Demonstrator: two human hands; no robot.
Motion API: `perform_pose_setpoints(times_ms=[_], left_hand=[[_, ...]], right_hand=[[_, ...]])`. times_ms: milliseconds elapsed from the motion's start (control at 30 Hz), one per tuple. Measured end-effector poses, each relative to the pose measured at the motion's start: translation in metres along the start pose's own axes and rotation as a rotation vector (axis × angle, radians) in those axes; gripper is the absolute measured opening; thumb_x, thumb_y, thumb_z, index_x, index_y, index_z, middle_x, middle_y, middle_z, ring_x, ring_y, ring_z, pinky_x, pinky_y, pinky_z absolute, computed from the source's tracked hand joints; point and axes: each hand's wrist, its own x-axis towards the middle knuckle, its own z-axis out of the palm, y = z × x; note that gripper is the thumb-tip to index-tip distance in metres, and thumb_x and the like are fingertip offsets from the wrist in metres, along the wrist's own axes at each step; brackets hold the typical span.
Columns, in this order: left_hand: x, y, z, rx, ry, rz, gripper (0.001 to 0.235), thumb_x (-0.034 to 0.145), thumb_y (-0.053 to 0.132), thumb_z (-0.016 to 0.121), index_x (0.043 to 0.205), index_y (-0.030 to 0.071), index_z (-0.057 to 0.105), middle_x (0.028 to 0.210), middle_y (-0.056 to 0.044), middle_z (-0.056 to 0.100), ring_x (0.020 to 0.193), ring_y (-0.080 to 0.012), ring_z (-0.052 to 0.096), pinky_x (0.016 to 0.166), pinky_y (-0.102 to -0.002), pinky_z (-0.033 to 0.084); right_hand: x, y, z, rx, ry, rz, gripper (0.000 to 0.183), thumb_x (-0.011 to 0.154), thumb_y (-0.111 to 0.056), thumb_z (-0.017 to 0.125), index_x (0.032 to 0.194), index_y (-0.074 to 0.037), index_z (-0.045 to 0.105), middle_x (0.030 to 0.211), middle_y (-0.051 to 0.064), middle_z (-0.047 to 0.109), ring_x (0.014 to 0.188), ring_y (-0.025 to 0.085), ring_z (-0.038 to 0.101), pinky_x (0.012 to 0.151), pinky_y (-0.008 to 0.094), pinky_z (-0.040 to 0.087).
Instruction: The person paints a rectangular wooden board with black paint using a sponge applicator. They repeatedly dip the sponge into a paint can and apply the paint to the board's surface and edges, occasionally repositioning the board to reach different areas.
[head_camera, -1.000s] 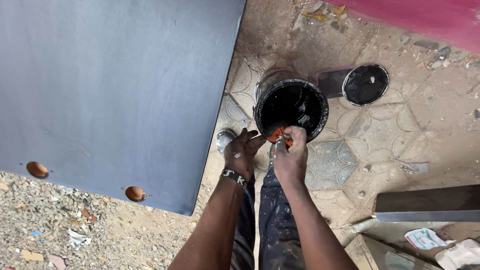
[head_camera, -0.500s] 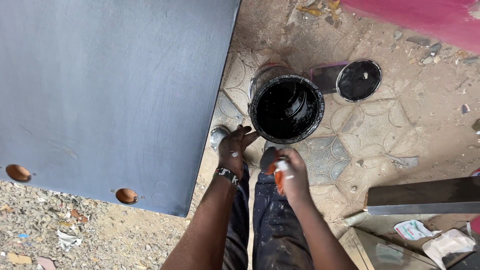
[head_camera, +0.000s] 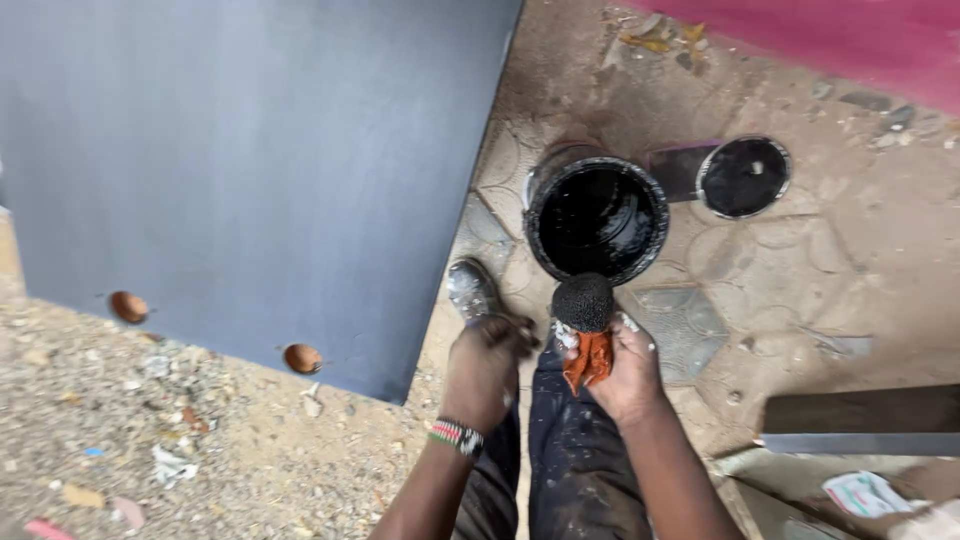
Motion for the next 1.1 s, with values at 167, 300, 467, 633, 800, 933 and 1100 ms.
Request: perform_pose_setpoints(times_ms=[167, 300, 467, 633, 800, 933, 1100], left_hand=[[-0.093, 0.110, -0.135, 0.099, 0.116, 0.252, 0.046, 0.107, 0.050, 0.085, 0.081, 0.012, 0.077, 0.073, 0.000, 0.071, 0.066, -0.0110, 0.064, 0.064, -0.033, 0.052], [-0.068, 0.208, -0.212, 0.625, 0.248, 0.305, 0.093, 0.102, 0.085, 0.062, 0.061, 0.005, 0.082, 0.057, -0.011, 0.079, 0.058, -0.0157, 0.081, 0.080, -0.030, 0.063], [-0.029, 0.216, -0.222, 0.352, 0.212, 0.225, 0.080, 0.105, 0.071, 0.089, 0.070, 0.007, 0.055, 0.060, -0.013, 0.059, 0.041, -0.0271, 0.050, 0.035, -0.043, 0.028], [-0.043, 0.211, -0.224, 0.296, 0.241, 0.259, 0.076, 0.101, 0.068, 0.092, 0.071, 0.012, 0.051, 0.062, -0.008, 0.057, 0.043, -0.0221, 0.044, 0.040, -0.038, 0.023], [-0.037, 0.212, -0.225, 0.325, 0.222, 0.286, 0.074, 0.100, 0.074, 0.088, 0.073, 0.014, 0.054, 0.063, -0.003, 0.057, 0.043, -0.0168, 0.042, 0.040, -0.035, 0.022], [-0.035, 0.220, -0.223, 0.245, 0.230, 0.201, 0.068, 0.098, 0.069, 0.093, 0.077, 0.021, 0.051, 0.064, 0.002, 0.054, 0.048, -0.0146, 0.037, 0.049, -0.039, 0.022], [-0.024, 0.224, -0.224, 0.105, 0.145, 0.181, 0.061, 0.098, 0.047, 0.097, 0.069, 0.013, 0.055, 0.058, -0.004, 0.051, 0.041, -0.0172, 0.037, 0.040, -0.033, 0.020]], right_hand=[[-0.026, 0.006, 0.084, -0.509, -0.303, -0.298, 0.046, 0.113, -0.029, 0.074, 0.152, -0.010, 0.059, 0.116, 0.015, 0.075, 0.085, 0.025, 0.074, 0.066, 0.037, 0.061], [-0.011, 0.010, 0.160, -0.772, -0.289, -0.552, 0.054, 0.096, -0.040, 0.076, 0.140, -0.013, 0.059, 0.129, 0.010, 0.066, 0.115, 0.017, 0.068, 0.097, 0.031, 0.059], [0.015, 0.061, 0.160, -0.722, -0.332, -0.749, 0.022, 0.099, -0.020, 0.073, 0.118, -0.014, 0.064, 0.111, 0.005, 0.069, 0.095, 0.014, 0.065, 0.082, 0.031, 0.052], [-0.042, 0.180, 0.071, -0.621, -0.423, -0.456, 0.039, 0.106, -0.054, 0.079, 0.106, -0.020, 0.060, 0.106, 0.001, 0.068, 0.065, 0.009, 0.054, 0.043, 0.024, 0.040], [-0.081, 0.247, 0.007, -0.843, -0.234, -0.873, 0.034, 0.107, 0.007, 0.072, 0.141, 0.002, 0.072, 0.126, 0.016, 0.080, 0.098, 0.019, 0.082, 0.082, 0.027, 0.074], [-0.053, 0.201, 0.067, -0.968, -0.160, -1.205, 0.023, 0.111, 0.002, 0.078, 0.134, 0.004, 0.076, 0.129, 0.018, 0.075, 0.126, 0.031, 0.079, 0.112, 0.037, 0.073], [0.005, 0.115, 0.146, -0.971, -0.041, -1.533, 0.016, 0.105, 0.013, 0.077, 0.109, 0.000, 0.086, 0.117, 0.020, 0.084, 0.103, 0.042, 0.078, 0.100, 0.052, 0.063]])
